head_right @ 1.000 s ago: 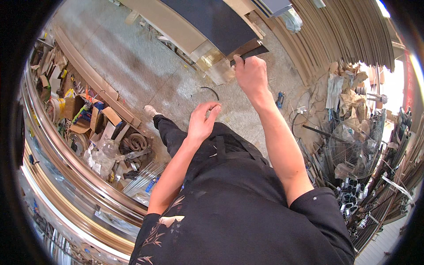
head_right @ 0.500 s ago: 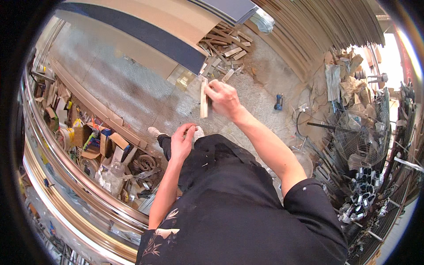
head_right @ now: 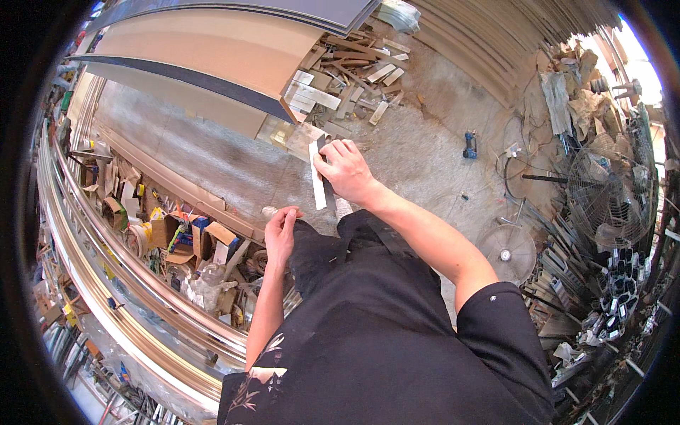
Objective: The person handles wooden boards and dark strips in a workshop, aligning and fitting the strips to the edges of the boards. They use scissors to trim a strip and repeatedly test the fit by placing the strip against the board edge. The person moves between the workbench and the floor, picking up and setting down materials.
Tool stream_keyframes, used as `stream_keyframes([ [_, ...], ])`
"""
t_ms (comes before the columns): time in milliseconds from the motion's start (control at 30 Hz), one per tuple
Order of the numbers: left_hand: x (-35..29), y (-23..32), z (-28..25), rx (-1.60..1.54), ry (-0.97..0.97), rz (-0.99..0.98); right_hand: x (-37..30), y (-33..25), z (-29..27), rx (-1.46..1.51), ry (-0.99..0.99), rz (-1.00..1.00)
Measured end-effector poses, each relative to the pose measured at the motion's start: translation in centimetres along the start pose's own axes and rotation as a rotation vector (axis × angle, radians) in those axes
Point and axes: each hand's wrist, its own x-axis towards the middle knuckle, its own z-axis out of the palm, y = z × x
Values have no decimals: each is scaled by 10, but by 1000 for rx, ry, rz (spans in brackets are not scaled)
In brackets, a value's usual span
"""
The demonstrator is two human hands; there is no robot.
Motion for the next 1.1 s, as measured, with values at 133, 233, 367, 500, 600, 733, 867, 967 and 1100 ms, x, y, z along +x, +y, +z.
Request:
stream_keyframes([
  [133, -3, 2, 8, 11, 0, 10, 11, 2, -7, 110, 74, 176],
  [233, -8, 8, 11, 53, -20, 11, 21, 10, -5, 276, 186, 455],
  [367, -17, 0, 14, 79, -18, -17, 25, 28, -7, 484, 123, 851],
  [500, -27, -11, 18, 80, -22, -41, 20, 38, -13, 598, 51, 992],
  [600, -31, -7, 22, 134, -44, -72, 1, 57, 15, 698, 89, 1009],
  [733, -35, -6, 27, 190, -41, -69, -13, 66, 35, 926, 142, 991],
  [867, -34, -9, 32, 185, -50, -81, -11, 69, 46, 1020, 194, 997],
  [967, -33, -15, 37, 151, -60, -52, -4, 68, 54, 1089, 290, 1010],
  [1100, -34, -13, 40, 183, -83, -51, 0, 68, 58, 940, 328, 1065],
])
